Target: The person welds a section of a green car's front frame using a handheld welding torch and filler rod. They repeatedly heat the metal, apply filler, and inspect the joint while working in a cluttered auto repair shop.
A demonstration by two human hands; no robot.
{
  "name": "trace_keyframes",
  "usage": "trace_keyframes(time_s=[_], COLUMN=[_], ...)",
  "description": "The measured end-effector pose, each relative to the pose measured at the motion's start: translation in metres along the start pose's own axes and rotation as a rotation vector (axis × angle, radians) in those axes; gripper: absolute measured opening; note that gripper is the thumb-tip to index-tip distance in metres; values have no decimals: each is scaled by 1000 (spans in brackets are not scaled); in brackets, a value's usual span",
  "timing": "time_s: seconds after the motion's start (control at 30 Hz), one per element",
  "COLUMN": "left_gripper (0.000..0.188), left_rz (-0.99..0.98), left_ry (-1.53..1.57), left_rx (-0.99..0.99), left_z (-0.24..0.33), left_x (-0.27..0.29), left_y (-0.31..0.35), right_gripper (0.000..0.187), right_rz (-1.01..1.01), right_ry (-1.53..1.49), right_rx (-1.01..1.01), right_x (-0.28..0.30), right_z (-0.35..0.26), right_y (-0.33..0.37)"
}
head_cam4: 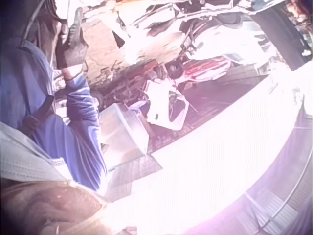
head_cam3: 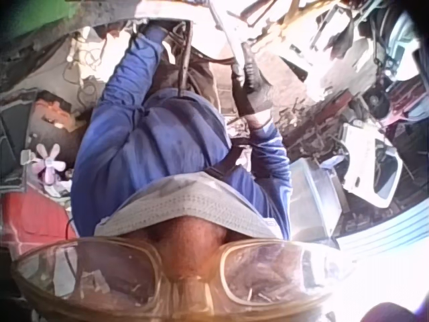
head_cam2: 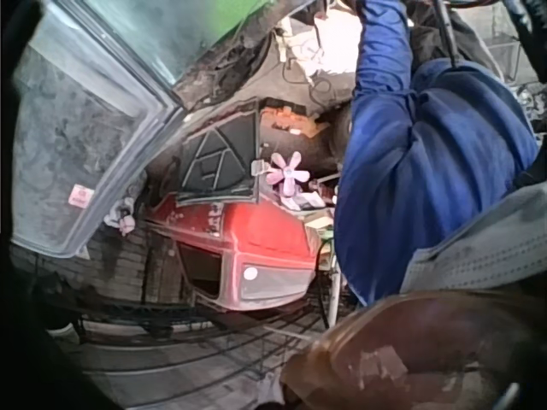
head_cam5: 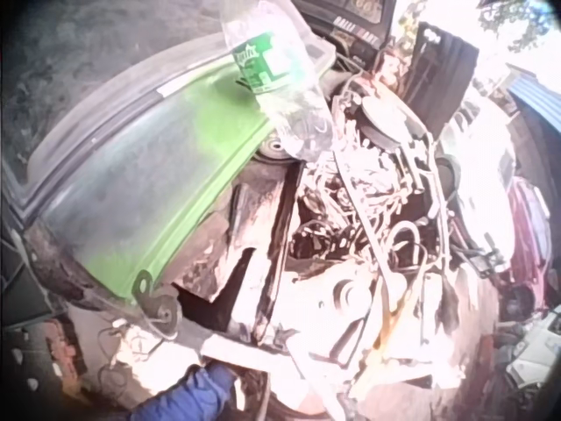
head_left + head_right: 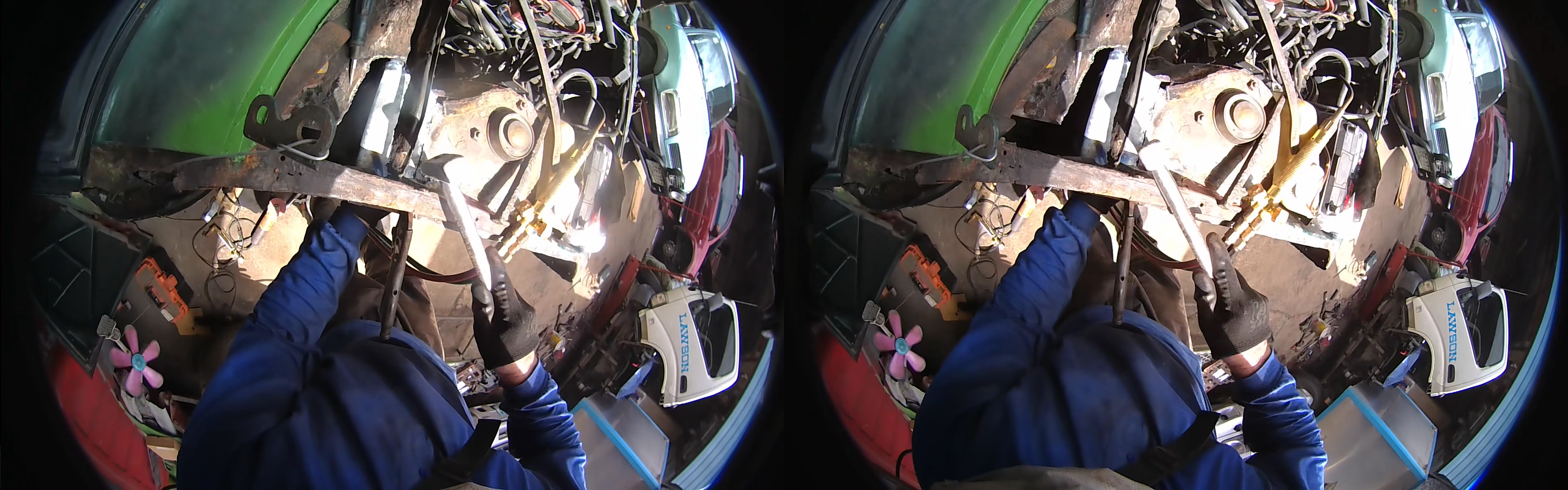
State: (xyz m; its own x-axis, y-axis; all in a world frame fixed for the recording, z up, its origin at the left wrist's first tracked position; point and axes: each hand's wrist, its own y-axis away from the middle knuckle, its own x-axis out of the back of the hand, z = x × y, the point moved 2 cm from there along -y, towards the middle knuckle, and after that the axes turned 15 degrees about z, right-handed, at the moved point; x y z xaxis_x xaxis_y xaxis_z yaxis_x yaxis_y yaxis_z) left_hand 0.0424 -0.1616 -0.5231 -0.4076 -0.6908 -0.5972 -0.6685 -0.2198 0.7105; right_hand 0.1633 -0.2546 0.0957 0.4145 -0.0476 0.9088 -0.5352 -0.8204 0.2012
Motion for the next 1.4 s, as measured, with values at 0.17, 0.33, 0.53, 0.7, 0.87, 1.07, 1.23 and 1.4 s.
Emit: trace_keyframes(time_s=[0.17, 0.33, 0.53, 0.7, 0.87, 1.07, 1.23, 1.4], left_gripper=[72, 73, 74, 75, 76, 77, 77, 70], left_rz=[23, 47, 81, 41, 9, 31, 178, 174], left_ry=[-6, 4, 32, 65, 21, 16, -6, -8], left_rx=[0, -6, -23, -77, -65, 67, -28, 80], left_z=[7, 13, 28, 45, 37, 25, 15, 30], left_x=[-7, -17, 2, 41, 45, 14, -21, -24], left_y=[-1, 2, -21, -59, -60, -31, 2, 5], right_gripper=[57, 58, 44, 26, 37, 64, 61, 62], right_rz=[100, 41, 372, -42, 329, 208, -48, 261], right_ry=[-119, -136, -408, -671, -615, -70, 60, -99], right_rx=[76, -63, -110, -692, -347, 182, -2, 204], right_x=[0, 7, 15, 31, 18, 14, -3, 5], right_z=[0, 2, -20, -30, -25, -22, -21, -25], right_y=[-1, 1, -9, -19, -8, -17, -25, -23])
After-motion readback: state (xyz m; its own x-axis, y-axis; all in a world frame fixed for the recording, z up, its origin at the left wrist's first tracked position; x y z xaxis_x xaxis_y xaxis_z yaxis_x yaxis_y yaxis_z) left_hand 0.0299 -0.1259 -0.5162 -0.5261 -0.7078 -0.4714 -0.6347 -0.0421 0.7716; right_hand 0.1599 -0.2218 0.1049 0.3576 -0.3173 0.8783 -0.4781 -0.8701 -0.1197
